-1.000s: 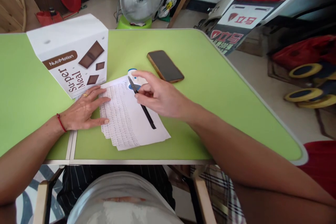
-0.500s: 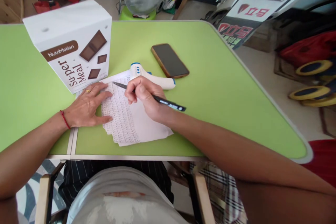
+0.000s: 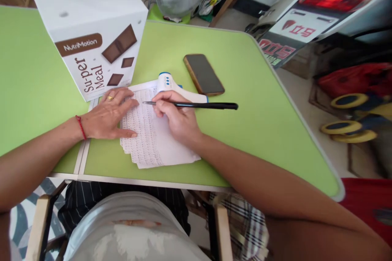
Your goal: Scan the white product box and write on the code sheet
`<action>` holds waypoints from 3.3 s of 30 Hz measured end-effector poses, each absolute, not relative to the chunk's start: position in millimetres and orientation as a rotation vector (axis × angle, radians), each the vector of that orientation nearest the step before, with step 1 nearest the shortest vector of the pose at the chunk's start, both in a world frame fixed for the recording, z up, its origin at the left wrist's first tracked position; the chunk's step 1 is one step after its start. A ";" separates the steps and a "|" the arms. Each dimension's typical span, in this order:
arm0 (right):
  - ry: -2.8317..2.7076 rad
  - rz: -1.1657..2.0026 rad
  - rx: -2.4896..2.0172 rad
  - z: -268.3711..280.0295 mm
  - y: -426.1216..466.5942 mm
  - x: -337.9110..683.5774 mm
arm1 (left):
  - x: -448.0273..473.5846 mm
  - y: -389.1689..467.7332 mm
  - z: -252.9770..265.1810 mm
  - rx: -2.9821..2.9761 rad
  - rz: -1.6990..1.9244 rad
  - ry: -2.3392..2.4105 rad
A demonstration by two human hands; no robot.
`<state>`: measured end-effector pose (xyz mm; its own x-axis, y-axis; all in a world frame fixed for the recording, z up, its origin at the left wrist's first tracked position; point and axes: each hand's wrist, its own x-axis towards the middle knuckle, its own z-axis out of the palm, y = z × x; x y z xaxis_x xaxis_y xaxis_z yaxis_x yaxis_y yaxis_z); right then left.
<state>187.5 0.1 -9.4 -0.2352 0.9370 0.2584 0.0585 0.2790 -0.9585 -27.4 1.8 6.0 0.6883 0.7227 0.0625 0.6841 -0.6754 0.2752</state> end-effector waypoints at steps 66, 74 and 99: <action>-1.782 0.690 -1.339 -33.3 -81.5 289.9 | -29.6 2.3 13.2 2.563 -0.061 1.114; -1.801 0.514 -1.340 10.5 -51.9 283.3 | -18.7 -5.7 15.5 2.574 -0.117 1.218; -1.726 1.099 -0.956 -20.7 -14.8 180.2 | -23.6 -7.3 13.6 2.554 0.074 1.175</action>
<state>180.2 -14.8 -20.7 -0.3420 0.9048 0.2538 0.1524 0.3199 -0.9351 -23.6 -7.3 13.6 0.6590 0.7469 -0.0885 0.7299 -0.6067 0.3150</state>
